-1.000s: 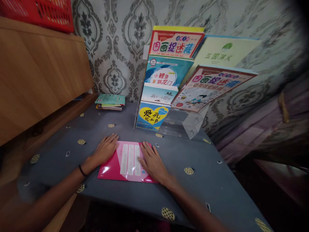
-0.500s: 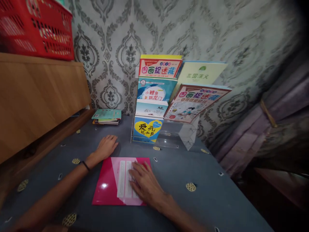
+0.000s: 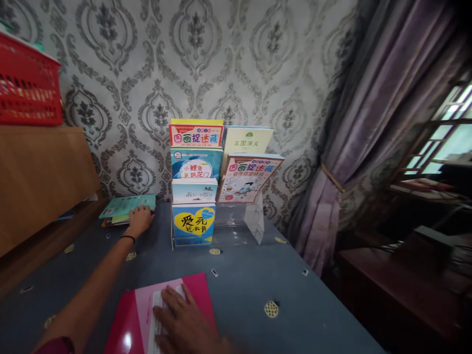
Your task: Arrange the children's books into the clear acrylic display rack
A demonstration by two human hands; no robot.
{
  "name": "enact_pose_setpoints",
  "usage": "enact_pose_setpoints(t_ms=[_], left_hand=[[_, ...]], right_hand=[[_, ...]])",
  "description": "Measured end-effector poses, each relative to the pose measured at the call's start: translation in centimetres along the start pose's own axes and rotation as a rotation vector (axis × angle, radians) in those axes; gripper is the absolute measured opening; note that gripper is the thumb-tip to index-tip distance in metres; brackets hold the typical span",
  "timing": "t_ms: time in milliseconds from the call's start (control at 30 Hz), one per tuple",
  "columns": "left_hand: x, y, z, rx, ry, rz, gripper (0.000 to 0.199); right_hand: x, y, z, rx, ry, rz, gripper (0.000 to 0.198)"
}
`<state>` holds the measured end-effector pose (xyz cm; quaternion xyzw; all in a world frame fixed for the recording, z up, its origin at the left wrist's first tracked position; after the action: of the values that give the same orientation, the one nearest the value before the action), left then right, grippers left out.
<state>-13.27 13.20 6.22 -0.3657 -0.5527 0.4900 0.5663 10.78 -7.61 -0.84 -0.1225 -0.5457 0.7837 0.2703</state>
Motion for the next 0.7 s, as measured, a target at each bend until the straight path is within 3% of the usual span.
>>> enact_pose_setpoints(t_ms=[133,400,533,700], left_hand=[[1.1,0.5,0.0,0.020,-0.035,-0.002,0.038],[1.9,0.3,2.0,-0.004,0.034,0.079,0.032],[2.1,-1.0,4.7,-0.044,0.014,0.033,0.036],[2.3,-4.3,9.7,-0.102,-0.099,-0.092,0.040]], right_hand=[[0.1,-0.2,-0.3,0.028,-0.001,0.019,0.048],[-0.3,-1.5,0.9,0.038,0.013,-0.006,0.045],[-0.3,-1.4,0.9,0.036,-0.007,-0.012,0.043],[-0.1,-1.5,0.8,0.046,0.001,0.016,0.045]])
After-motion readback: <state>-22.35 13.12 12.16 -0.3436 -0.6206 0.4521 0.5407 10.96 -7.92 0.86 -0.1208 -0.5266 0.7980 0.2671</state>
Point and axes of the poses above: each hand's wrist, its own x-axis towards the middle knuckle, its own y-axis out of the palm, z = x × y, the point moved 1 cm from there along x, towards the middle knuckle, and after that the axes turned 4 degrees about z, right-handed, at the moved point
